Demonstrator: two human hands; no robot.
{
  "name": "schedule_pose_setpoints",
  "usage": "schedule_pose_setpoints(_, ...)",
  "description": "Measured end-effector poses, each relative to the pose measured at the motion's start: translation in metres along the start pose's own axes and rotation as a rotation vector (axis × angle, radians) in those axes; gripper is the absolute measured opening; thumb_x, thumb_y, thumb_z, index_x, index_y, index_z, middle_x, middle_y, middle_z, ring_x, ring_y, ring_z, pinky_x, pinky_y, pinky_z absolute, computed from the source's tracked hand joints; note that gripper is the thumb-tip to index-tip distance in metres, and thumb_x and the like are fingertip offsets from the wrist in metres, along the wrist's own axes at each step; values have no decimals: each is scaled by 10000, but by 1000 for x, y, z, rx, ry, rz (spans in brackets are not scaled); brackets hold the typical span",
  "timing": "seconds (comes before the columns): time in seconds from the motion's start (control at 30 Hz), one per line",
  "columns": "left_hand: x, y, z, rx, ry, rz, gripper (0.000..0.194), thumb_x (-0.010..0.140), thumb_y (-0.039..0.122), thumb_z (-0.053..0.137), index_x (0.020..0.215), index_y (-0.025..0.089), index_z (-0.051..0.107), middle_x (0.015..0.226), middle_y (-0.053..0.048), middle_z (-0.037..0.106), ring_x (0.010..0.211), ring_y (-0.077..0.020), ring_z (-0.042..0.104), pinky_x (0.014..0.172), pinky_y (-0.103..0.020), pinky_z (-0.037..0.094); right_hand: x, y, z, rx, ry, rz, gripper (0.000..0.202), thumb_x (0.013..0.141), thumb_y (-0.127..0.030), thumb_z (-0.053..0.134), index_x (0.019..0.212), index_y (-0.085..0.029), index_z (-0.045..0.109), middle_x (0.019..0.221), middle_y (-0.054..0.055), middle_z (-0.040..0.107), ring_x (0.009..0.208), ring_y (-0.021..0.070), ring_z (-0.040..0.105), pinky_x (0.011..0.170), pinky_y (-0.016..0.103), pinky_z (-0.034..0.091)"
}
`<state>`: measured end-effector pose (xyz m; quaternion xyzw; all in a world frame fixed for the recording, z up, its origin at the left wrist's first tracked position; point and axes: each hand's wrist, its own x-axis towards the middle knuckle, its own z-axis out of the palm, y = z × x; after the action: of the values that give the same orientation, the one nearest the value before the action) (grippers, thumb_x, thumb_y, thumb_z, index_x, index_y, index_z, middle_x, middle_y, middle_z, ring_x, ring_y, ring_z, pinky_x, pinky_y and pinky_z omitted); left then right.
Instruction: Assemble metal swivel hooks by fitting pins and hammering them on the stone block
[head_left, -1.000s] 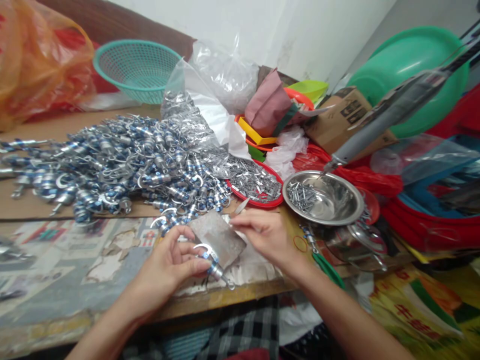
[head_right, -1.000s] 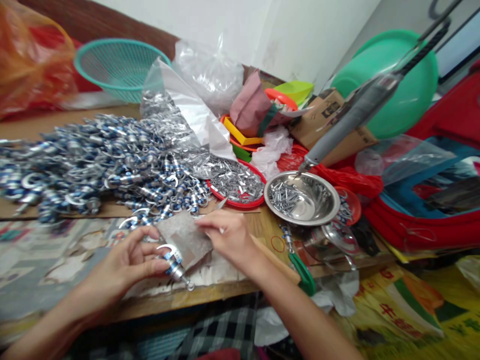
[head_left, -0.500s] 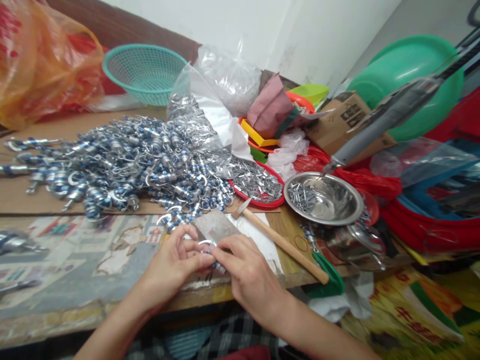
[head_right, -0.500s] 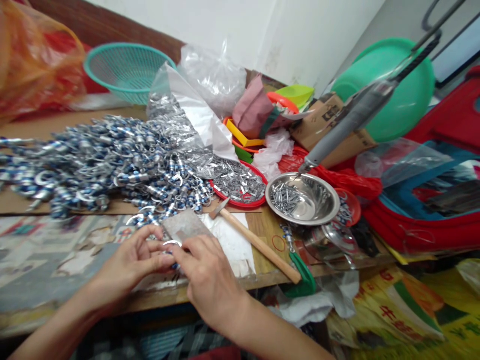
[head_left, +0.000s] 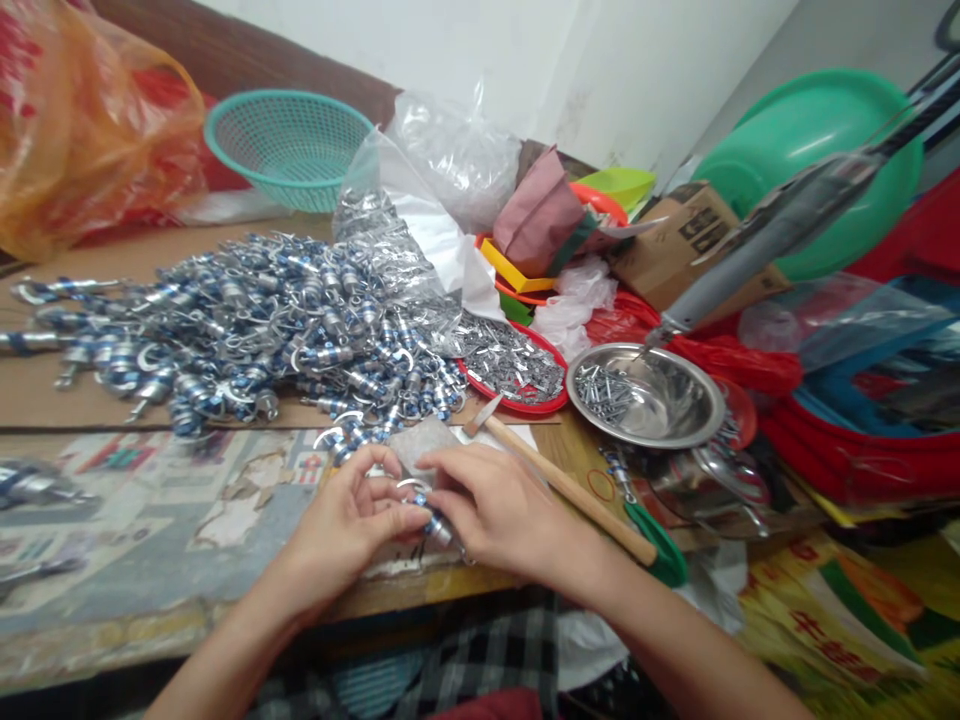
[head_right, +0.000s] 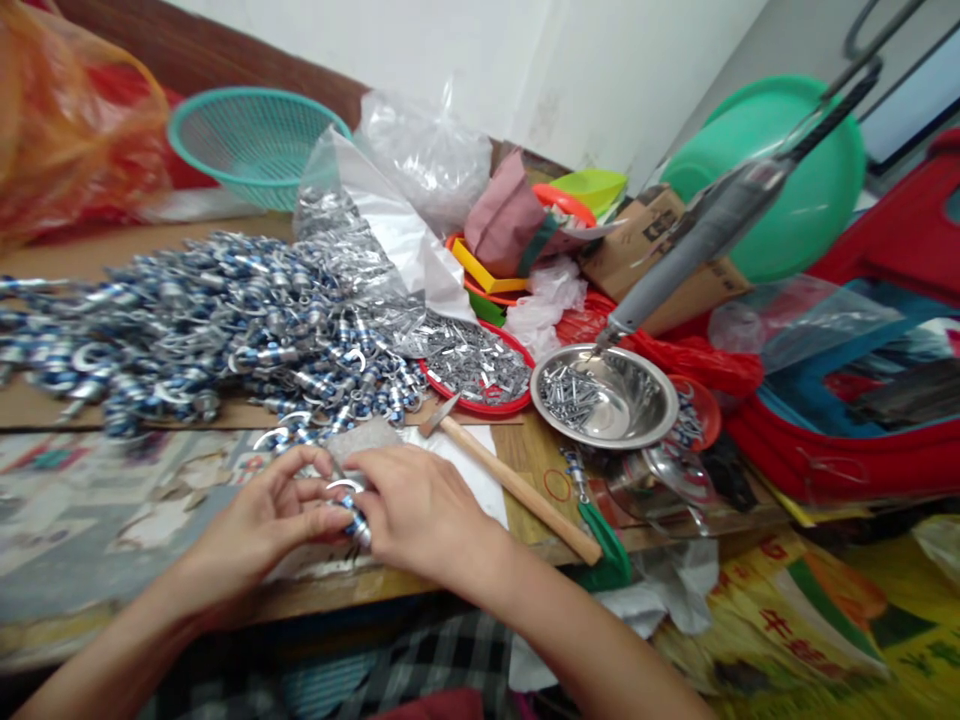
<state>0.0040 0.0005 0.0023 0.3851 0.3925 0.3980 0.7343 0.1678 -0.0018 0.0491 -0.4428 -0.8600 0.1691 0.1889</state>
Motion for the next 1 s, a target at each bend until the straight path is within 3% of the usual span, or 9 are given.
schedule_pose_setpoints(0.17, -1, 3, 1, 19, 20, -9, 424, 581, 173, 752, 796, 220, 389, 587, 73, 656, 582, -143, 656, 581, -264, 528, 13, 1, 0, -162, -151, 30, 184, 845, -218, 516, 852, -173, 694, 726, 37, 609, 648, 145, 533, 561, 246, 343)
schedule_pose_setpoints(0.37, -1, 4, 1, 66, -2, 14, 382, 614, 163, 717, 798, 221, 387, 623, 65, 675, 606, -132, 656, 597, -258, 531, 18, -4, -1, -199, -176, 49, 192, 860, -251, 520, 838, -188, 700, 738, 28, 598, 659, 135, 524, 558, 245, 316)
schedule_pose_setpoints(0.53, -1, 6, 2, 82, -23, 38, 361, 630, 155, 689, 792, 224, 374, 621, 61, 678, 584, -126, 651, 562, -234, 520, 21, -7, 7, -328, -140, -71, 131, 818, -205, 559, 870, -139, 659, 776, 60, 605, 666, 167, 524, 544, 262, 328)
schedule_pose_setpoints(0.63, -1, 5, 2, 91, 3, 43, 366, 623, 148, 695, 783, 222, 374, 631, 63, 670, 595, -124, 647, 578, -247, 527, 19, 1, 10, -258, -44, -98, 122, 810, -147, 542, 888, -109, 627, 793, 70, 607, 713, 178, 532, 588, 268, 373)
schedule_pose_setpoints(0.77, 0, 1, 1, 84, 21, 26, 376, 627, 148, 704, 796, 225, 376, 663, 63, 672, 628, -128, 647, 602, -264, 534, 7, 8, 3, -17, 108, 50, 214, 831, -76, 470, 982, -124, 614, 847, 63, 615, 800, 164, 551, 689, 261, 416)
schedule_pose_setpoints(0.9, -1, 0, 0, 73, 13, 25, 383, 625, 160, 714, 801, 225, 381, 650, 62, 672, 622, -124, 640, 607, -259, 530, -6, 0, 3, 187, 109, 183, 190, 858, -106, 446, 921, -156, 618, 842, 41, 632, 782, 141, 576, 696, 241, 428)
schedule_pose_setpoints(1.0, -1, 2, 1, 67, 23, 14, 389, 606, 171, 725, 790, 224, 386, 624, 62, 671, 607, -126, 634, 603, -262, 528, -9, -8, 7, 189, 49, 232, 182, 859, -127, 442, 987, -164, 566, 859, 43, 642, 782, 154, 593, 685, 255, 426)
